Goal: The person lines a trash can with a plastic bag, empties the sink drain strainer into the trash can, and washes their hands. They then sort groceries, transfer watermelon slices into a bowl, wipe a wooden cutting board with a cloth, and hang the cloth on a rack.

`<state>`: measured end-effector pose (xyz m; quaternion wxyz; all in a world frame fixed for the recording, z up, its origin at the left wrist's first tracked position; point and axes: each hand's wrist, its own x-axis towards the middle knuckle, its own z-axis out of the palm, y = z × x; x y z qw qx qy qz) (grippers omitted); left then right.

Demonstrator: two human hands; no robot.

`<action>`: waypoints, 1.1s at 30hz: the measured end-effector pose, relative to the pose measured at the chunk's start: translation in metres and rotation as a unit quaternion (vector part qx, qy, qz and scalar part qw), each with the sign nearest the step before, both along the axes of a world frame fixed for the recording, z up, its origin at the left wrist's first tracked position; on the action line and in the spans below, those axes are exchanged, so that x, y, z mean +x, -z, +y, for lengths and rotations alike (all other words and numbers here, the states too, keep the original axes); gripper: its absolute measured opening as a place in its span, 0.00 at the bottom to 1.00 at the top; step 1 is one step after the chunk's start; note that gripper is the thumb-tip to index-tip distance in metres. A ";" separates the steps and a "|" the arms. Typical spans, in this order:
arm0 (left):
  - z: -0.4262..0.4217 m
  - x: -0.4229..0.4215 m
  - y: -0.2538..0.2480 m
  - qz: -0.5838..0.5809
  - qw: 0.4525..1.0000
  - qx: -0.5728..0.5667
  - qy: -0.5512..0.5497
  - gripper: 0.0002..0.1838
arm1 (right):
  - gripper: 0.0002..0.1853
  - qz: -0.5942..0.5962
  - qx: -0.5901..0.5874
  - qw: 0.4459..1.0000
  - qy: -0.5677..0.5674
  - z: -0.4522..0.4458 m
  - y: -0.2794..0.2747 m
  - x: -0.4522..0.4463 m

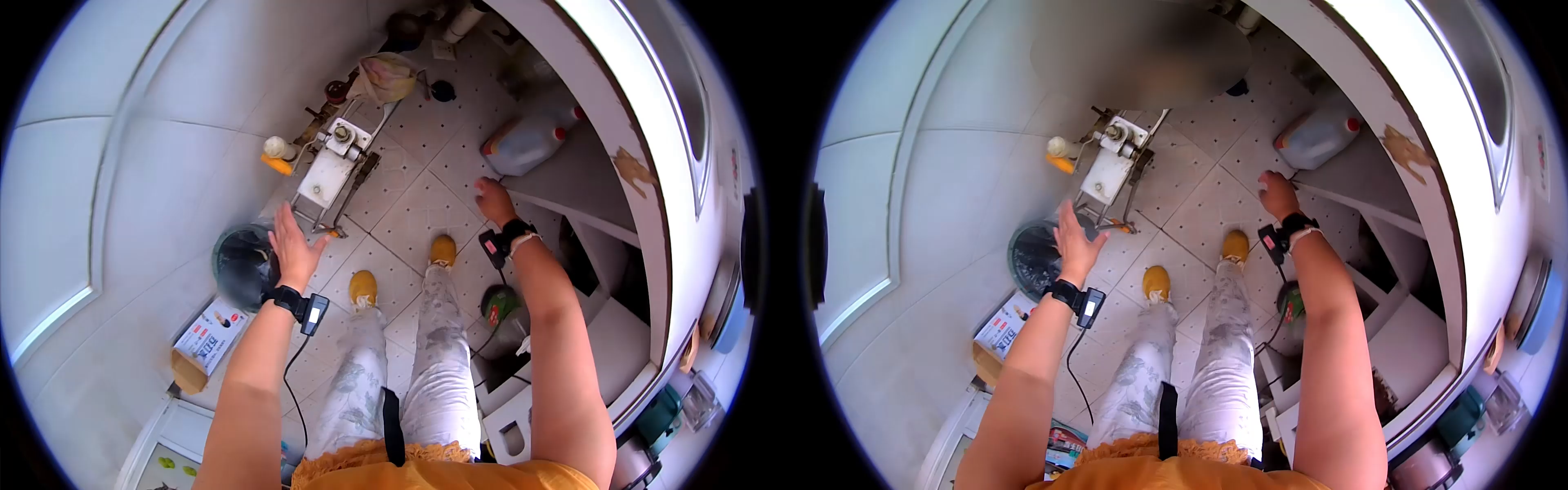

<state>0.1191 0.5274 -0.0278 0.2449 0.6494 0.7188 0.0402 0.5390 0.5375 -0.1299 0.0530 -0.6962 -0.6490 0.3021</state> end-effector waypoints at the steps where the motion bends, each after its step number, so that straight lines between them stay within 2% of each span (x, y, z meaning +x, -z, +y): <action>1: 0.006 0.002 0.006 -0.004 1.000 0.002 -0.008 0.52 | 0.14 0.000 0.002 1.000 0.002 0.018 0.008 0.000; 3: 0.016 0.000 0.019 0.023 0.999 -0.007 0.047 0.52 | 0.13 -0.002 0.008 1.000 -0.005 0.049 0.027 0.007; 9: 0.023 -0.007 0.027 0.018 0.996 0.051 0.077 0.49 | 0.14 -0.070 0.044 0.995 -0.056 0.129 0.113 0.038; 11: 0.027 -0.008 0.023 0.040 0.991 0.049 0.115 0.51 | 0.17 -0.094 0.048 0.994 -0.018 0.149 0.142 0.044; 15: 0.028 -0.006 0.026 0.035 0.989 0.082 0.115 0.51 | 0.20 -0.101 0.068 0.993 0.006 0.193 0.171 0.035; 18: 0.028 -0.010 0.032 0.027 0.988 0.100 0.116 0.49 | 0.25 -0.085 0.101 0.991 0.028 0.225 0.205 0.037; 20: 0.032 -0.010 0.030 0.025 0.990 0.088 0.109 0.49 | 0.31 -0.094 0.184 0.978 -0.001 0.243 0.233 0.042; 21: 0.033 -0.010 0.031 0.035 0.990 0.087 0.105 0.50 | 0.31 -0.090 0.191 0.977 0.000 0.250 0.233 0.039; 23: 0.034 -0.010 0.030 0.042 0.989 0.090 0.114 0.50 | 0.37 -0.089 0.129 0.988 0.002 0.256 0.230 0.032; 27: 0.037 -0.006 0.024 0.039 0.991 0.064 0.113 0.52 | 0.38 -0.131 0.162 0.978 -0.011 0.257 0.247 0.024; 29: 0.039 -0.006 0.021 0.043 0.992 0.049 0.112 0.52 | 0.42 -0.144 0.118 0.982 0.012 0.255 0.255 0.025; 33: 0.040 -0.001 0.016 0.046 0.992 0.041 0.112 0.53 | 0.42 -0.132 0.071 0.987 0.057 0.242 0.228 0.016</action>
